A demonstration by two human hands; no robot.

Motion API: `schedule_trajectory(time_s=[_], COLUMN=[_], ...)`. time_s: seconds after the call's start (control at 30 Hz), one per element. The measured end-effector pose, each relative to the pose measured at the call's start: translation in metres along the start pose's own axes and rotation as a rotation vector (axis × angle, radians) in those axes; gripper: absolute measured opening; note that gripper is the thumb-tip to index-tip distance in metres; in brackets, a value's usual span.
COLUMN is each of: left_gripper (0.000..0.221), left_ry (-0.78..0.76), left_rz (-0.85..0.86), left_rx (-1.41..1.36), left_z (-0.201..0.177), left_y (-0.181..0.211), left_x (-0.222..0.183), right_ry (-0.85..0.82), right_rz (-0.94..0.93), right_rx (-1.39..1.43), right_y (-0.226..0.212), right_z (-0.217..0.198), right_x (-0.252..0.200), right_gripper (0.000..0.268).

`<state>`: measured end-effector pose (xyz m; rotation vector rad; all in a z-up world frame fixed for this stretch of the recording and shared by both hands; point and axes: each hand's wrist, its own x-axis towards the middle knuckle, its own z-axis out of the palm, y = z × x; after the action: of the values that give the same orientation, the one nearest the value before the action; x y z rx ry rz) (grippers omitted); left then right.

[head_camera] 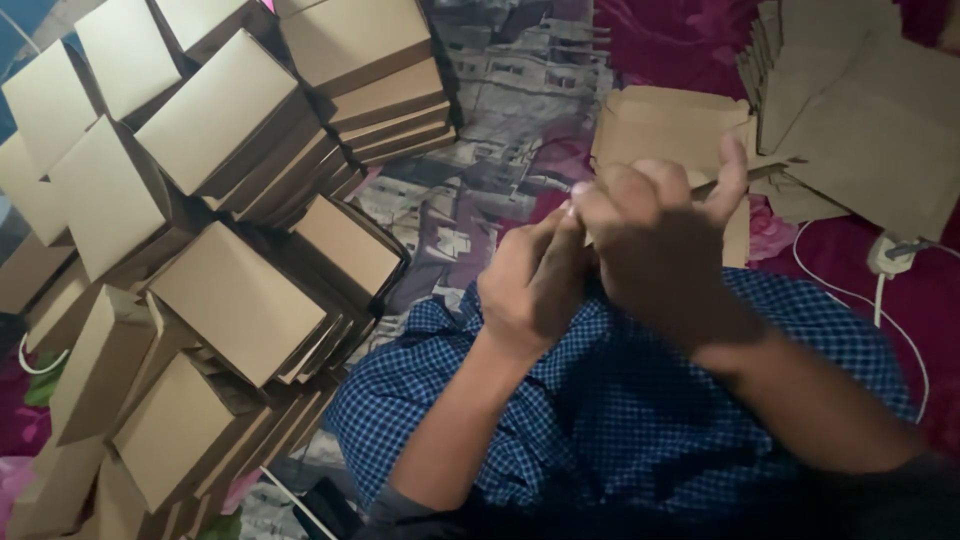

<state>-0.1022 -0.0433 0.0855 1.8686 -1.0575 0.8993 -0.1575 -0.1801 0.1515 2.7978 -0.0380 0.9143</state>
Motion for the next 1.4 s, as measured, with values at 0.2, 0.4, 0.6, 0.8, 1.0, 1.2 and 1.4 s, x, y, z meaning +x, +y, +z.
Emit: schedule_trajectory(time_s=[0.2, 0.4, 0.6, 0.8, 1.0, 1.2, 1.4], left_gripper=[0.03, 0.02, 0.037, 0.054, 0.029, 0.038, 0.032], left_ry=[0.045, 0.035, -0.112, -0.054, -0.027, -0.048, -0.073], left_rz=[0.026, -0.174, -0.544, -0.438, -0.278, -0.258, -0.323], left_rx=[-0.091, -0.09, -0.149, -0.133, -0.17, -0.186, -0.424], left_z=[-0.033, -0.052, -0.025, -0.003, 0.009, 0.005, 0.015], left_y=[0.003, -0.034, -0.071, -0.095, -0.124, -0.11, -0.109], left_x=[0.044, 0.041, 0.021, -0.005, -0.023, -0.018, -0.03], right_ry=[0.131, -0.481, -0.266, -0.242, -0.098, 0.032, 0.162], right_rz=[-0.2, 0.005, -0.114, -0.04, 0.255, 0.248, 0.175], right_rx=[0.303, 0.212, 0.294, 0.548, 0.938, 1.237, 1.215], right_y=[0.008, 0.08, 0.107, 0.078, 0.091, 0.081, 0.079], right_z=[0.002, -0.002, 0.064, 0.066, 0.124, 0.115, 0.127], right_x=[0.004, 0.018, -0.007, -0.006, -0.029, -0.024, -0.024], right_gripper=[0.01, 0.056, 0.069, 0.044, 0.044, 0.039, 0.04])
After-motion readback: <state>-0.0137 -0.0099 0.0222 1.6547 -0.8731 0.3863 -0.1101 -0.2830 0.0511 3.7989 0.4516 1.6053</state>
